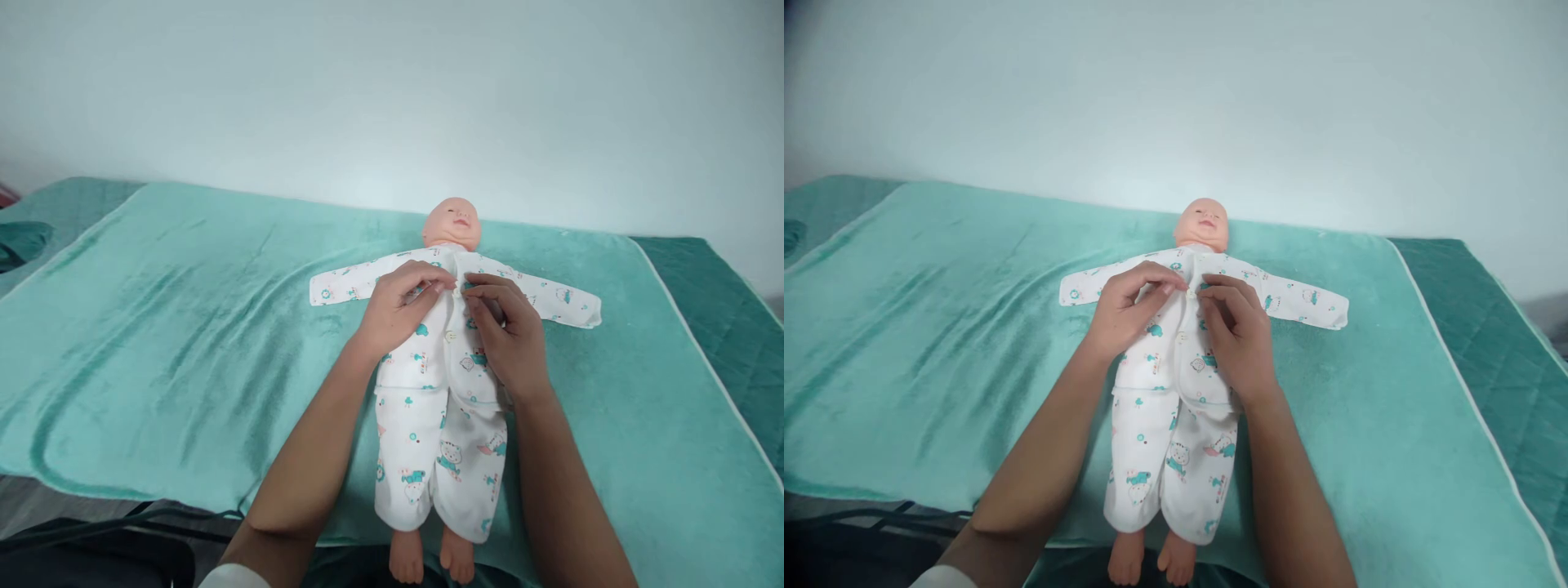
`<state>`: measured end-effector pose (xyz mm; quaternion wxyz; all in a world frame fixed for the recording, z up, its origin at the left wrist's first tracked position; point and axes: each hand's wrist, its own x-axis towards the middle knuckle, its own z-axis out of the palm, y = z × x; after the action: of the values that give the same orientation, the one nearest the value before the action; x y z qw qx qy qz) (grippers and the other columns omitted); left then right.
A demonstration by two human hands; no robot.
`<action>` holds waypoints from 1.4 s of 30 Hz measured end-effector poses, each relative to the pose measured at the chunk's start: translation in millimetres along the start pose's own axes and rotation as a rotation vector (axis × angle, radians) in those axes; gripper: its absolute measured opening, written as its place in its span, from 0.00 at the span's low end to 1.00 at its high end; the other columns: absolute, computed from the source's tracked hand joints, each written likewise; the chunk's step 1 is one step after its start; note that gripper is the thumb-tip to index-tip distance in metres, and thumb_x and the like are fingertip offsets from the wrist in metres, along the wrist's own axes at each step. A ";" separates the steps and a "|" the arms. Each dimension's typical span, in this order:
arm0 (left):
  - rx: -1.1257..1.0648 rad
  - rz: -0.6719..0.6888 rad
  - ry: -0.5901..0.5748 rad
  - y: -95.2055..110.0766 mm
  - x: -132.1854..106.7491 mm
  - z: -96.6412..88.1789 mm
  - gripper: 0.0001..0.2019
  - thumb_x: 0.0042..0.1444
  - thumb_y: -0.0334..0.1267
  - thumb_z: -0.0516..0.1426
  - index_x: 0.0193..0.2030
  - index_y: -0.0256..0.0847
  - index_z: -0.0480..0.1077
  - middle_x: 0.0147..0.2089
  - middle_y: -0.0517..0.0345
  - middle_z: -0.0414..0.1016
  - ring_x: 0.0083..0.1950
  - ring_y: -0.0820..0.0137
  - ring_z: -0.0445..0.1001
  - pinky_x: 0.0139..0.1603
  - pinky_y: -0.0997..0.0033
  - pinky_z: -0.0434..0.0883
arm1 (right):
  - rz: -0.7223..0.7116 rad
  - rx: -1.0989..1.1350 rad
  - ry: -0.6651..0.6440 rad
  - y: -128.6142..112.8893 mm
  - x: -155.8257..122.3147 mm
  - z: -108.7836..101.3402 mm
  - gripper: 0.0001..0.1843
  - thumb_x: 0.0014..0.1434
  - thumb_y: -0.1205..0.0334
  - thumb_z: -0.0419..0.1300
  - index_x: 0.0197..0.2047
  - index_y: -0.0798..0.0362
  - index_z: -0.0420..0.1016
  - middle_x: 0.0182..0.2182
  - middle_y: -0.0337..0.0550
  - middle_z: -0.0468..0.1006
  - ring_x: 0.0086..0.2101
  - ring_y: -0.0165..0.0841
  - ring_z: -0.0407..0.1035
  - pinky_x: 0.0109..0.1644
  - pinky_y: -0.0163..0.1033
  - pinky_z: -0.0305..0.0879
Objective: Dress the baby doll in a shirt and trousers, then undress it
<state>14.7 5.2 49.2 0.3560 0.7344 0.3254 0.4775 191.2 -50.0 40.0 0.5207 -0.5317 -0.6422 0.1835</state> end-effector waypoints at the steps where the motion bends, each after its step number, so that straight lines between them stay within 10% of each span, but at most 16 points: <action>1: 0.004 0.000 0.006 -0.3 -0.1 0.1 0.10 0.65 0.35 0.54 0.42 0.43 0.78 0.45 0.55 0.82 0.49 0.68 0.77 0.52 0.67 0.72 | -0.009 -0.005 0.000 0.9 -0.2 0.1 0.09 0.66 0.64 0.57 0.44 0.45 0.78 0.53 0.44 0.78 0.55 0.40 0.70 0.62 0.53 0.66; 14: 0.044 -0.026 -0.016 -5.2 -0.1 0.9 0.10 0.66 0.36 0.54 0.42 0.43 0.77 0.43 0.55 0.82 0.48 0.68 0.77 0.51 0.66 0.73 | -0.083 -0.106 -0.088 3.1 -0.7 2.3 0.19 0.68 0.63 0.55 0.60 0.43 0.72 0.62 0.44 0.71 0.63 0.40 0.63 0.69 0.56 0.60; 23: 0.320 0.076 -0.145 -19.4 5.6 12.0 0.20 0.71 0.42 0.45 0.66 0.48 0.65 0.68 0.53 0.70 0.74 0.63 0.59 0.73 0.53 0.58 | -0.132 -0.137 -0.149 5.3 1.1 1.1 0.21 0.70 0.61 0.52 0.64 0.40 0.71 0.64 0.39 0.71 0.66 0.41 0.59 0.71 0.60 0.57; 42: 0.369 0.101 -0.159 -22.5 5.5 11.7 0.20 0.72 0.42 0.45 0.63 0.48 0.70 0.69 0.56 0.68 0.73 0.63 0.60 0.74 0.50 0.58 | -0.029 -0.117 -0.207 24.4 12.4 3.0 0.26 0.70 0.49 0.54 0.68 0.44 0.67 0.70 0.45 0.62 0.69 0.39 0.54 0.74 0.57 0.50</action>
<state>24.4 19.2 29.6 0.2155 0.8380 0.3409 0.3674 201.9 -29.2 25.5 0.4221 -0.5301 -0.7098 0.1923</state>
